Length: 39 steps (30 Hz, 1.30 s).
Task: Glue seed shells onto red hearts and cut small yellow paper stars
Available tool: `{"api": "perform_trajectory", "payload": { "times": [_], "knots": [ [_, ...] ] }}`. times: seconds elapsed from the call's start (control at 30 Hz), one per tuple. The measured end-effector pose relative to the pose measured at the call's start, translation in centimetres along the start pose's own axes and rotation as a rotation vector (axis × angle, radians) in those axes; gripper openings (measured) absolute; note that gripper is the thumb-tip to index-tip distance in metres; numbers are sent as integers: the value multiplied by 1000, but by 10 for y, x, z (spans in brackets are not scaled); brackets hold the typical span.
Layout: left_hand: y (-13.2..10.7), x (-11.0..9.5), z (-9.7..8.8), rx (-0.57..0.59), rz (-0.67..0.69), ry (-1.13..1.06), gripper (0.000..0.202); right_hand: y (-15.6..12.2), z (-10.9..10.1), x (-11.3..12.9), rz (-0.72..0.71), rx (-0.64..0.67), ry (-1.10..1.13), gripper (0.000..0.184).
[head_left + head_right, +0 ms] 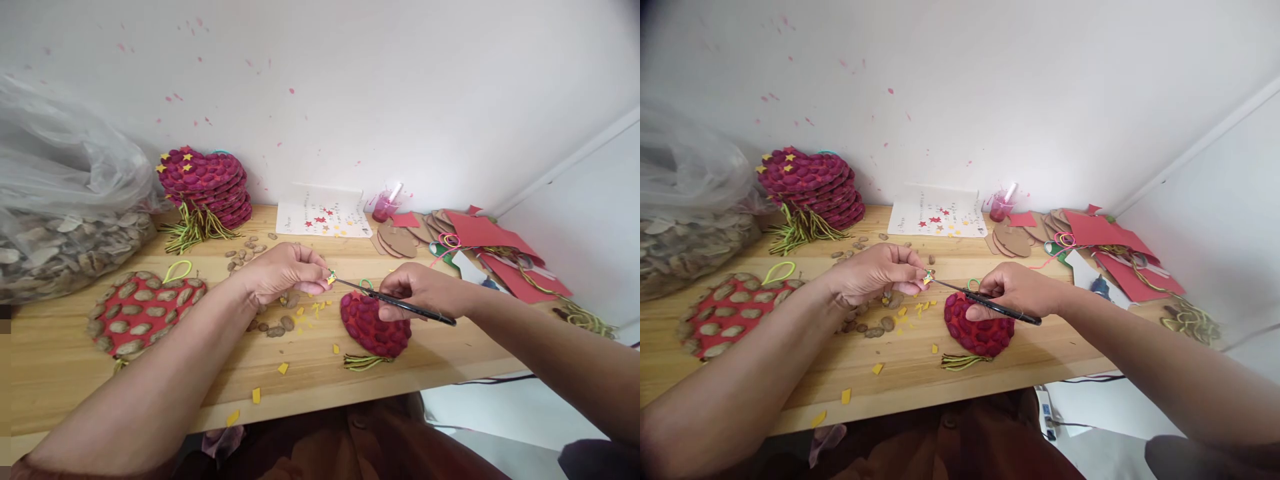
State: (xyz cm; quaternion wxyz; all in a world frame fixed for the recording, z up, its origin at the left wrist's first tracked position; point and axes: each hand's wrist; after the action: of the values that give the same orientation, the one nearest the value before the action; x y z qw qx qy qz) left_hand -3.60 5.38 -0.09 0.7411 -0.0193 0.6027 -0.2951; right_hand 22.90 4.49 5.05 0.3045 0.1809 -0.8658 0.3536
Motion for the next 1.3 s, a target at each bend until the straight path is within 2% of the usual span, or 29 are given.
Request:
{"api": "perform_trajectory", "payload": {
  "times": [0.57, 1.3],
  "knots": [
    [-1, 1, -2, 45, 8, 73, 12, 1, -10, 9, 45, 7, -176, 48],
    [-3, -2, 1, 19, -14, 116, 11, 1, -12, 9, 43, -4, -298, 52]
  ]
}}
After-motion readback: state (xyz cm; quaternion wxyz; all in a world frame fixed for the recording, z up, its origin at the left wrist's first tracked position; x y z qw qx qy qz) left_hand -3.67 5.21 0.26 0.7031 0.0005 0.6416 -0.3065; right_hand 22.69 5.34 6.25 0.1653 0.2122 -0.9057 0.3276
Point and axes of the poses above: each hand's wrist, its own y-axis towards the middle knuckle, its own z-axis out of the palm, x = y × z, and after that the axes turned 3 degrees about -x, right-handed
